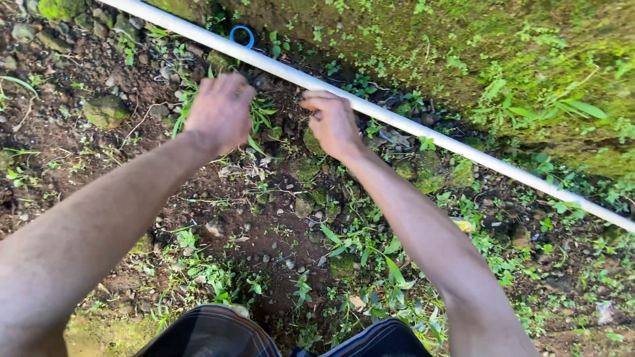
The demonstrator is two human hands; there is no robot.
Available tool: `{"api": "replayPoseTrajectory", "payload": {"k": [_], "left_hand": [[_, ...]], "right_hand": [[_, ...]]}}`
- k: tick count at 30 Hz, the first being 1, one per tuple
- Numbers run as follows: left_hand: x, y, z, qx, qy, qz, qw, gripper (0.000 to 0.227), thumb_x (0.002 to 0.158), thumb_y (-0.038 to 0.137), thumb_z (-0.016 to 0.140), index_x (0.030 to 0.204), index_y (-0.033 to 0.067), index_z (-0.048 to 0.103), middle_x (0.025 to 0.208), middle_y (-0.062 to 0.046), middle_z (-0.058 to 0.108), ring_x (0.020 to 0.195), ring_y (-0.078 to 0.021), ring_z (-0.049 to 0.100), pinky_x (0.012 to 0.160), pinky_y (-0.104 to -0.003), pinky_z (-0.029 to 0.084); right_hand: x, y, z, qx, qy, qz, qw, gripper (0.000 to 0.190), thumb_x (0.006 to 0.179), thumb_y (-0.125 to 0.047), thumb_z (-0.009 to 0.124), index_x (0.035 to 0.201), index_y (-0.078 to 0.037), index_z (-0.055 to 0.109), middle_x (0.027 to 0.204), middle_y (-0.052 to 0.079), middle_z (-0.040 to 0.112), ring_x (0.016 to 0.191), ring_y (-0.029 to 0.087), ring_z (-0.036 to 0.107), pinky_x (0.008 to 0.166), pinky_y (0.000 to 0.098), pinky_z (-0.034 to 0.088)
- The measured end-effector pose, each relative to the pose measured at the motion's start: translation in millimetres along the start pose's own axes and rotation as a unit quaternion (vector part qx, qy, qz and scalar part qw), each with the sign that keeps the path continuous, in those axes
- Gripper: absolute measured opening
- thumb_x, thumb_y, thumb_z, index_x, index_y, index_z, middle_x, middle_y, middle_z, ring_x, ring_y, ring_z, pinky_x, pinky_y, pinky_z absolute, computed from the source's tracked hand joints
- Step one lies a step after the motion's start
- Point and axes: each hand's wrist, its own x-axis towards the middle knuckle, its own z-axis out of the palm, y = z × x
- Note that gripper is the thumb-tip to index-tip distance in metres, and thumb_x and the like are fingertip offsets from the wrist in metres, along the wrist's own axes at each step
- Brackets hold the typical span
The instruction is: Pulling weeds and clearing debris around a white pipe next to a mossy wall.
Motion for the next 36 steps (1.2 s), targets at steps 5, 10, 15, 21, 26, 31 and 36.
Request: {"api": "replayPoseTrajectory", "payload": {"k": [5, 10, 15, 21, 26, 31, 36], "left_hand": [[28.8, 83.6, 13.5, -0.042, -0.014, 0.108, 0.993, 0.037, 0.094, 0.017, 0.06, 0.127, 0.0013, 0.06, 0.135, -0.019, 0.059, 0.126, -0.0285, 0.057, 0.111, -0.049, 0.044], [74.2, 158.2, 41.3, -0.077, 0.041, 0.181, 0.98, 0.035, 0.09, 0.016, 0.064, 0.121, -0.0002, 0.062, 0.13, -0.018, 0.062, 0.124, -0.031, 0.059, 0.108, -0.048, 0.047], [116.1, 200.4, 46.1, -0.099, 0.042, 0.157, 0.982, 0.072, 0.08, 0.001, 0.067, 0.147, -0.0016, 0.041, 0.129, -0.016, 0.06, 0.117, -0.0309, 0.06, 0.101, -0.044, 0.051], [138.5, 210.1, 74.6, -0.097, 0.004, 0.143, 0.985, 0.078, 0.08, -0.01, 0.067, 0.15, 0.0095, 0.04, 0.141, -0.017, 0.054, 0.119, -0.0295, 0.062, 0.098, -0.037, 0.056], [143.6, 214.5, 55.7, -0.092, -0.034, 0.152, 0.984, 0.069, 0.079, -0.013, 0.067, 0.142, 0.0101, 0.051, 0.135, -0.016, 0.057, 0.11, -0.0271, 0.065, 0.089, -0.036, 0.061], [156.2, 214.9, 73.2, -0.004, -0.066, 0.166, 0.984, 0.038, 0.087, -0.004, 0.071, 0.124, 0.003, 0.066, 0.117, -0.018, 0.065, 0.102, -0.0266, 0.068, 0.092, -0.035, 0.061], [157.7, 210.1, 81.5, 0.041, -0.018, 0.145, 0.988, 0.029, 0.089, 0.002, 0.072, 0.117, -0.0029, 0.068, 0.114, -0.021, 0.065, 0.099, -0.0273, 0.069, 0.085, -0.034, 0.062]], "right_hand": [[-35.3, 82.9, -69.4, -0.11, 0.042, 0.025, 0.993, 0.022, 0.096, -0.003, 0.071, 0.117, -0.007, 0.076, 0.119, 0.012, 0.078, 0.108, 0.02, 0.077, 0.096, 0.0312, 0.062], [-86.7, 116.5, -135.2, -0.389, 0.008, 0.033, 0.92, 0.022, 0.098, -0.022, 0.067, 0.115, -0.013, 0.075, 0.117, 0.017, 0.073, 0.114, 0.036, 0.066, 0.099, 0.0508, 0.052], [-104.8, 138.6, -157.1, -0.491, -0.073, 0.127, 0.859, 0.054, 0.093, -0.022, 0.056, 0.147, -0.027, 0.055, 0.114, 0.02, 0.071, 0.102, 0.036, 0.068, 0.1, 0.0628, 0.044], [-95.9, 146.8, -167.1, -0.45, -0.06, 0.178, 0.873, 0.039, 0.107, -0.037, 0.055, 0.142, -0.021, 0.061, 0.117, 0.017, 0.073, 0.1, 0.032, 0.072, 0.101, 0.0553, 0.052], [-92.8, 167.9, -160.3, -0.363, -0.018, 0.173, 0.916, 0.038, 0.101, -0.041, 0.063, 0.13, -0.017, 0.068, 0.118, 0.014, 0.073, 0.102, 0.03, 0.07, 0.097, 0.0521, 0.053], [-90.7, 184.6, -147.6, -0.326, 0.035, 0.2, 0.923, 0.041, 0.098, -0.043, 0.07, 0.124, -0.011, 0.071, 0.117, 0.014, 0.073, 0.101, 0.028, 0.069, 0.091, 0.0466, 0.057], [-77.1, 190.6, -141.8, -0.353, 0.09, 0.224, 0.904, 0.025, 0.098, -0.035, 0.071, 0.113, -0.016, 0.077, 0.106, 0.014, 0.072, 0.1, 0.027, 0.066, 0.088, 0.046, 0.057]]}}
